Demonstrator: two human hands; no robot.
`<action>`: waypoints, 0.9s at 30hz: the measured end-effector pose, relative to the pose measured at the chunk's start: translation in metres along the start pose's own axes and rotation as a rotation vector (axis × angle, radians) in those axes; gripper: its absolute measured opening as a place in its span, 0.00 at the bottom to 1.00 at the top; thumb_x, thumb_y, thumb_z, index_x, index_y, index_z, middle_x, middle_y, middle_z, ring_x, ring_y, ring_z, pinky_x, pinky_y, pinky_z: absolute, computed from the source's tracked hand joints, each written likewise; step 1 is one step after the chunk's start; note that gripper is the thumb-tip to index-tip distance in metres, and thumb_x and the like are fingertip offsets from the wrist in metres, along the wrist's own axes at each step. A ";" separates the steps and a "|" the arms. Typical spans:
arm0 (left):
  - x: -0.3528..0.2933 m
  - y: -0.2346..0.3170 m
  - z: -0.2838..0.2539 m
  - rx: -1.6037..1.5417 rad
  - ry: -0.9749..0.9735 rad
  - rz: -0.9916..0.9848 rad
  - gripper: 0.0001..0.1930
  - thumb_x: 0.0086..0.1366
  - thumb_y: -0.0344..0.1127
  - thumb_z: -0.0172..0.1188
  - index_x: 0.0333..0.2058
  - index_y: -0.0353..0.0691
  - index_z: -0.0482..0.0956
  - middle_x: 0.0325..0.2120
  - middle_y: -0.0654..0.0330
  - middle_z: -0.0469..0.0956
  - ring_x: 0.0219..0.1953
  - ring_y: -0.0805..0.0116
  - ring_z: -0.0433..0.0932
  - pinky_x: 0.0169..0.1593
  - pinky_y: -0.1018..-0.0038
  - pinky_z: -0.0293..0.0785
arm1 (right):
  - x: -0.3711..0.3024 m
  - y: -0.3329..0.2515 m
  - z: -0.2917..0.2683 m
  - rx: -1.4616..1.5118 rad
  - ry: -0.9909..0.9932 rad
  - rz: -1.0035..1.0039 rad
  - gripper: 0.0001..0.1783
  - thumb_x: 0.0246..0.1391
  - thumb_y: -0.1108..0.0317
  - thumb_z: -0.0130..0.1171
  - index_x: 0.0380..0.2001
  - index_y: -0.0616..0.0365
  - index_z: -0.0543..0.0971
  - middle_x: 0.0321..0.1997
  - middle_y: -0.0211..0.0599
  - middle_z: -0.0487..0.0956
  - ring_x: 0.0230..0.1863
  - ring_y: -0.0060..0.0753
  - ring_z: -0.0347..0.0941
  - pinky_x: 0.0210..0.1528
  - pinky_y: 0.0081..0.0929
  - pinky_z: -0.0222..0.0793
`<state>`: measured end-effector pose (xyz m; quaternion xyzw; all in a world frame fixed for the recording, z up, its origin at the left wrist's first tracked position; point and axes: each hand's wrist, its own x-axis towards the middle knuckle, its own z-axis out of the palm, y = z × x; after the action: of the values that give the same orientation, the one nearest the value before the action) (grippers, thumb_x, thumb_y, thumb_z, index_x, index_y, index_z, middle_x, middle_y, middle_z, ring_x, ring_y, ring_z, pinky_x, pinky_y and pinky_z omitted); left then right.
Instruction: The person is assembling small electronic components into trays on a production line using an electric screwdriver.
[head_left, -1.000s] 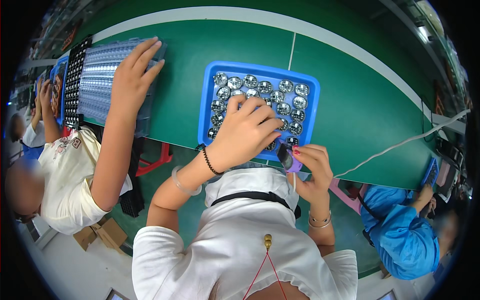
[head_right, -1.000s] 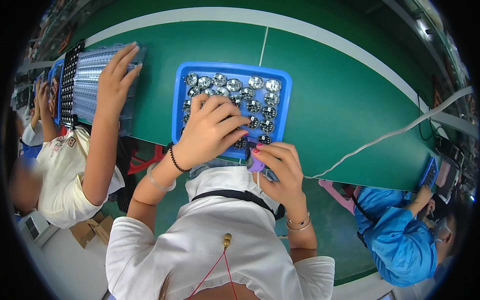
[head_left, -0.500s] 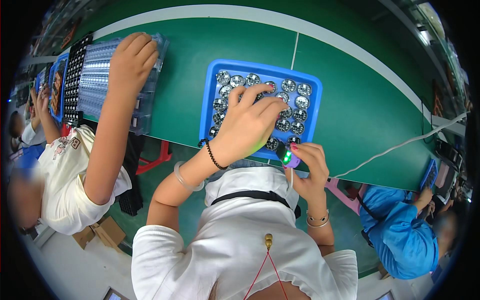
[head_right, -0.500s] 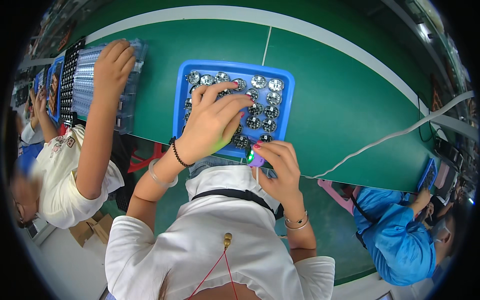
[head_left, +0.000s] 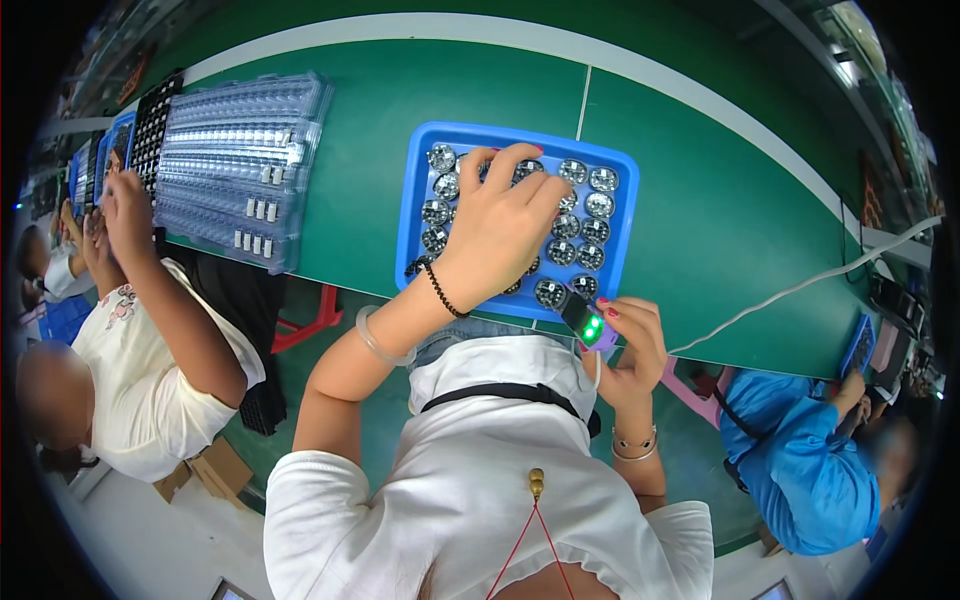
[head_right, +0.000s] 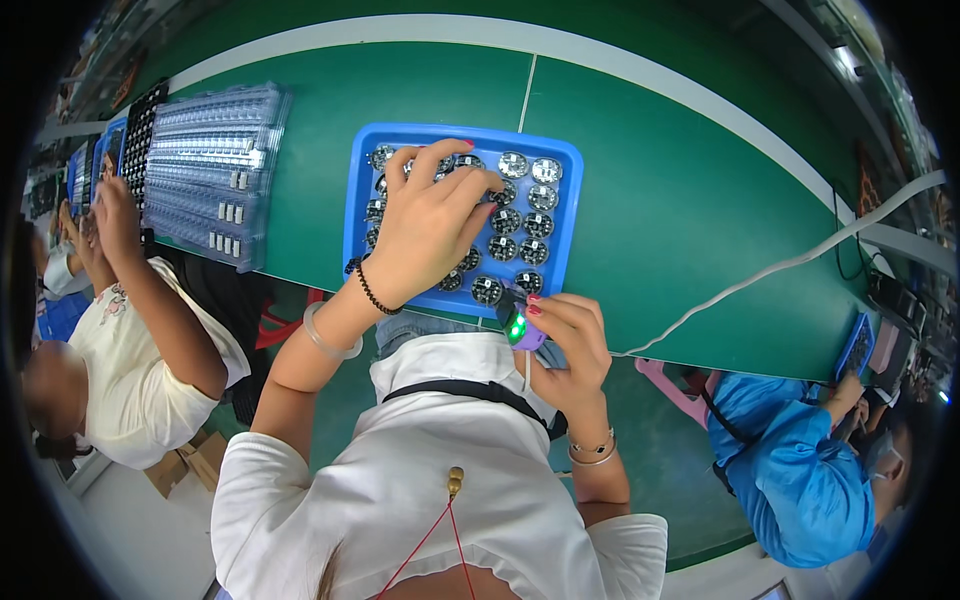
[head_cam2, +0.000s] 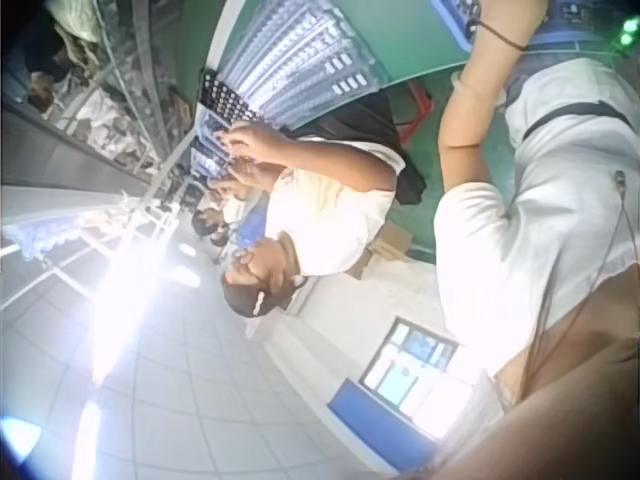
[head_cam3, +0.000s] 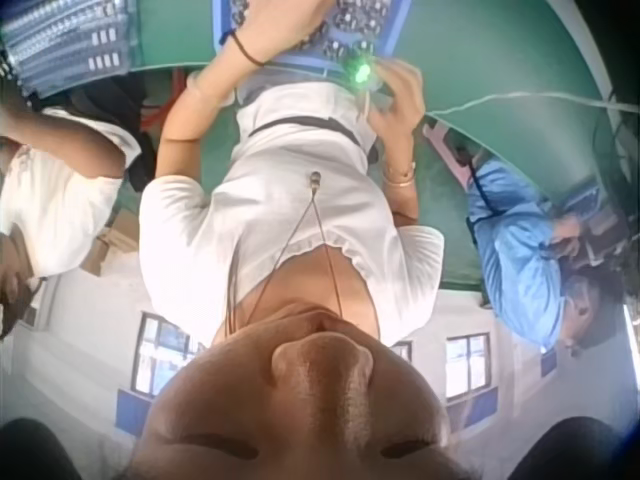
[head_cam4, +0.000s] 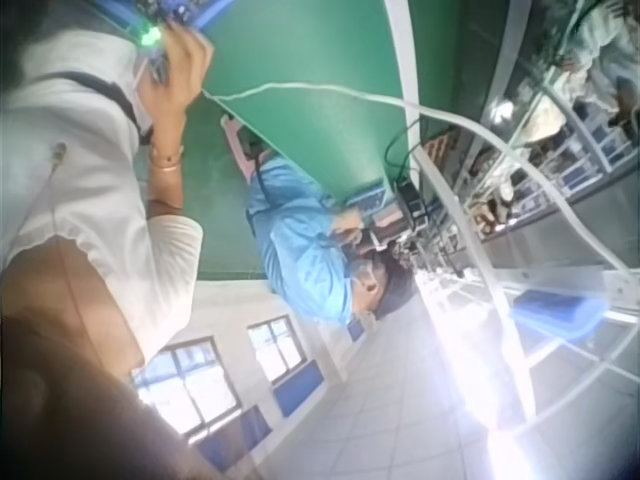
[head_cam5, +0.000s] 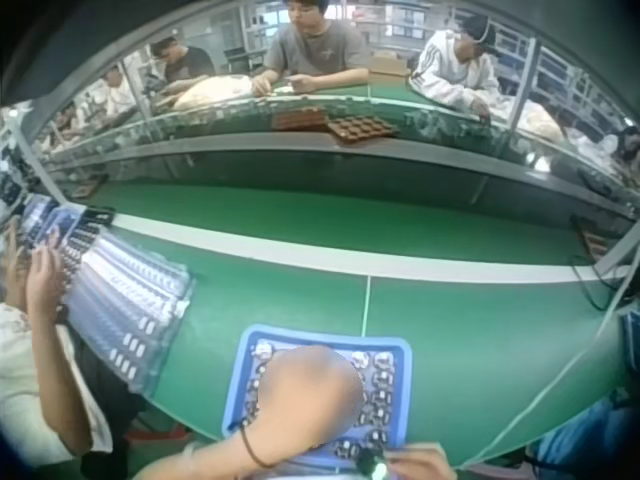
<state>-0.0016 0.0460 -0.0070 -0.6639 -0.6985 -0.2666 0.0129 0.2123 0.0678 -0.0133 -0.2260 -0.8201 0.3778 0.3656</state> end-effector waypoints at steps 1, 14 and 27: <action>0.001 0.002 0.000 -0.024 0.018 0.006 0.11 0.49 0.30 0.61 0.33 0.44 0.75 0.29 0.66 0.76 0.49 0.60 0.68 0.51 0.57 0.56 | -0.001 0.001 0.000 0.000 0.001 0.000 0.20 0.38 0.73 0.65 0.39 0.63 0.74 0.39 0.46 0.77 0.39 0.42 0.73 0.40 0.31 0.70; 0.001 0.002 0.009 -0.033 -0.030 0.078 0.08 0.49 0.33 0.64 0.31 0.47 0.81 0.36 0.65 0.73 0.48 0.62 0.68 0.51 0.59 0.58 | -0.003 0.000 -0.005 0.021 0.022 -0.011 0.21 0.36 0.75 0.65 0.39 0.63 0.74 0.38 0.46 0.77 0.38 0.42 0.72 0.39 0.31 0.70; -0.009 0.002 -0.015 -0.103 -0.216 0.146 0.20 0.45 0.49 0.68 0.36 0.48 0.78 0.37 0.67 0.73 0.50 0.62 0.66 0.53 0.60 0.55 | -0.007 -0.001 -0.016 0.078 0.139 0.009 0.25 0.44 0.69 0.66 0.46 0.61 0.70 0.40 0.47 0.75 0.40 0.41 0.70 0.41 0.32 0.68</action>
<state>-0.0036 0.0319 0.0038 -0.7376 -0.6311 -0.2274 -0.0770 0.2296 0.0701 -0.0086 -0.2409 -0.7763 0.3945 0.4286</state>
